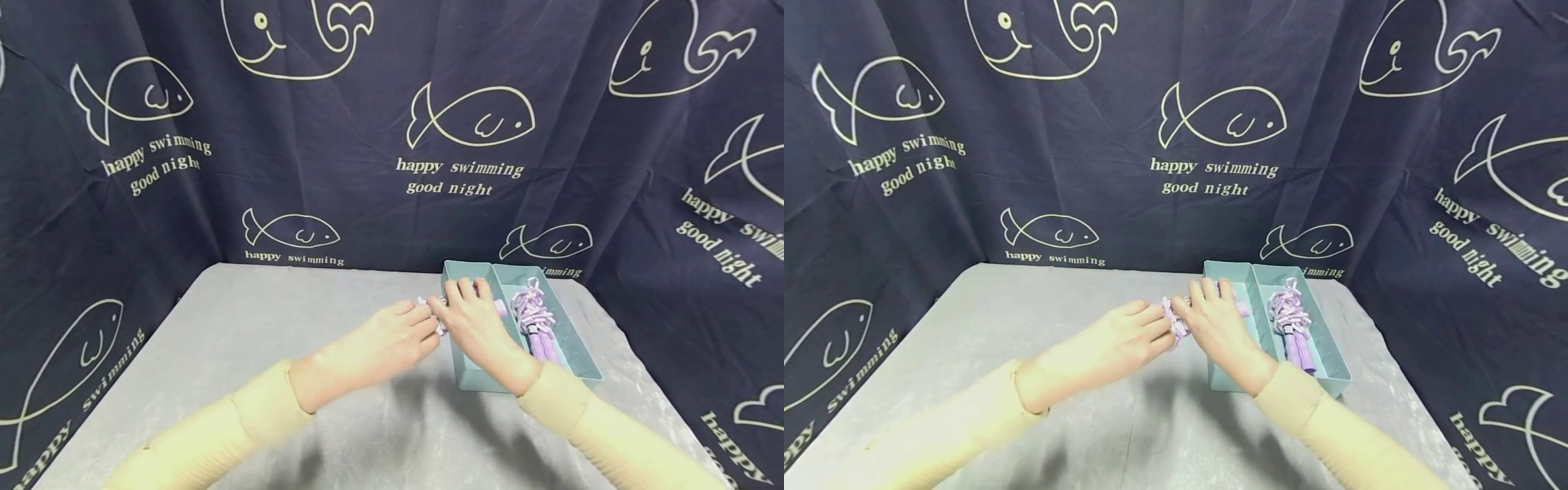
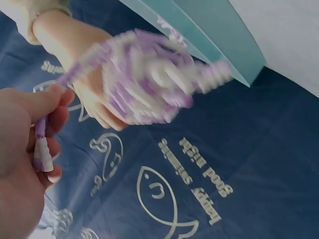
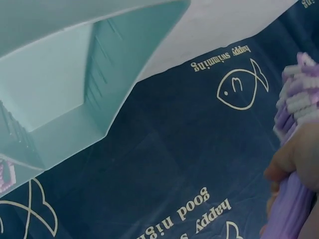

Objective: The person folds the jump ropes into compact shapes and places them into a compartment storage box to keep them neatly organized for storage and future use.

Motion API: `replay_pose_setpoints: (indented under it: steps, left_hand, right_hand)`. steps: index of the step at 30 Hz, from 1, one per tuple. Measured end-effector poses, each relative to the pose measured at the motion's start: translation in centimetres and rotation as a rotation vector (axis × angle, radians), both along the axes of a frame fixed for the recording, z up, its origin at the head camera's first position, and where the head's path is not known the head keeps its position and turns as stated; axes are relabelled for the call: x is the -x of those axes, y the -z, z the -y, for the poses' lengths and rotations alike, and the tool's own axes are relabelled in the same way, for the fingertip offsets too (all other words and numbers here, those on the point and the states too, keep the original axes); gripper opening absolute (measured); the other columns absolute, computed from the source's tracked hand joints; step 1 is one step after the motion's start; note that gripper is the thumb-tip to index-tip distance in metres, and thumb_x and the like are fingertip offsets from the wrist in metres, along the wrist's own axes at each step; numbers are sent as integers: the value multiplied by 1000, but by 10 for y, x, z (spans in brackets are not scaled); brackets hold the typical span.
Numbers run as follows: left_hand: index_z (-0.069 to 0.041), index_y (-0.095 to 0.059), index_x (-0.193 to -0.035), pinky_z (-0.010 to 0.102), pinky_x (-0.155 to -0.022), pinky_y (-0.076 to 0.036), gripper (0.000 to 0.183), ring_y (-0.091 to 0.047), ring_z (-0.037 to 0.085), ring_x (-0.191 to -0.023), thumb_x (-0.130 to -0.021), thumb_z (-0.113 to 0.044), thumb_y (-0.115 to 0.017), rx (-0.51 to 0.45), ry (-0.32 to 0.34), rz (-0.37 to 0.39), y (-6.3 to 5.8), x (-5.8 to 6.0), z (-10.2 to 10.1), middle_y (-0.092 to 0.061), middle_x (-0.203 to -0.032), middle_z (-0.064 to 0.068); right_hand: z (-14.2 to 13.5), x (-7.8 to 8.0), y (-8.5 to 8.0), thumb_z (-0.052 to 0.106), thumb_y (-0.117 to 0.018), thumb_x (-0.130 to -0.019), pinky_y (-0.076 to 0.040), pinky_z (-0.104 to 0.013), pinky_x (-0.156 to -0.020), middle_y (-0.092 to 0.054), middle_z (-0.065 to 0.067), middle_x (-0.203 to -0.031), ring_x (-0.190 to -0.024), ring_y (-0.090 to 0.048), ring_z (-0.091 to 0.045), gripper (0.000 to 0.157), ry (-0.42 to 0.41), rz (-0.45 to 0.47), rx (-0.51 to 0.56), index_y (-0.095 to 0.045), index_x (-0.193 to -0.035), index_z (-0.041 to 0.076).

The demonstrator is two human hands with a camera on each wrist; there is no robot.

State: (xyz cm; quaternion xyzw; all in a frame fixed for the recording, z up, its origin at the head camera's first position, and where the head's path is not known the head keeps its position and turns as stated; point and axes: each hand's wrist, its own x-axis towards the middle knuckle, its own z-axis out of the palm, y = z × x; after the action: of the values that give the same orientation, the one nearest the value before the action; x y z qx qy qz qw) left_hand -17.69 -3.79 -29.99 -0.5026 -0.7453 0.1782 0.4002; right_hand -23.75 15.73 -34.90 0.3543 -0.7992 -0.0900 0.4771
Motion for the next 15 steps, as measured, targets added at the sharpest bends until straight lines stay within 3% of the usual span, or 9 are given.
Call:
replay_pose_setpoints:
  steps: [4,7,10,15]
  left_hand:
    - [-14,-63,-89,26,-83,-39,11,-51,16,-90,-83,-5,-63,-70,37,134,-3,11,9,-59,-93,-3]
    - [-14,-65,-94,27,-87,-39,23,-51,16,-92,-80,3,-63,-121,80,258,-2,19,17,-59,-93,-4]
    - [-15,-65,-100,26,-86,-40,32,-51,15,-89,-78,8,-61,-166,145,364,3,26,22,-60,-91,-5]
    - [-12,-62,-92,23,-81,-43,24,-53,12,-80,-76,5,-68,-276,288,462,10,34,27,-61,-83,-5]
  right_hand:
    - [-1,-2,-3,1,-30,-87,-37,-46,-73,-48,-12,-79,-74,-46,-32,22,-60,28,-64,-49,-81,11]
    - [-2,-3,-4,1,-33,-88,-37,-46,-74,-49,-10,-81,-76,-48,-31,21,-118,42,-97,-50,-82,12]
    - [-3,-4,-4,1,-33,-88,-37,-47,-75,-51,-8,-83,-80,-50,-29,21,-167,62,-126,-50,-84,13]
    - [-6,-6,-4,-1,-32,-88,-38,-47,-75,-52,-6,-86,-82,-51,-28,24,-229,82,-111,-51,-85,14]
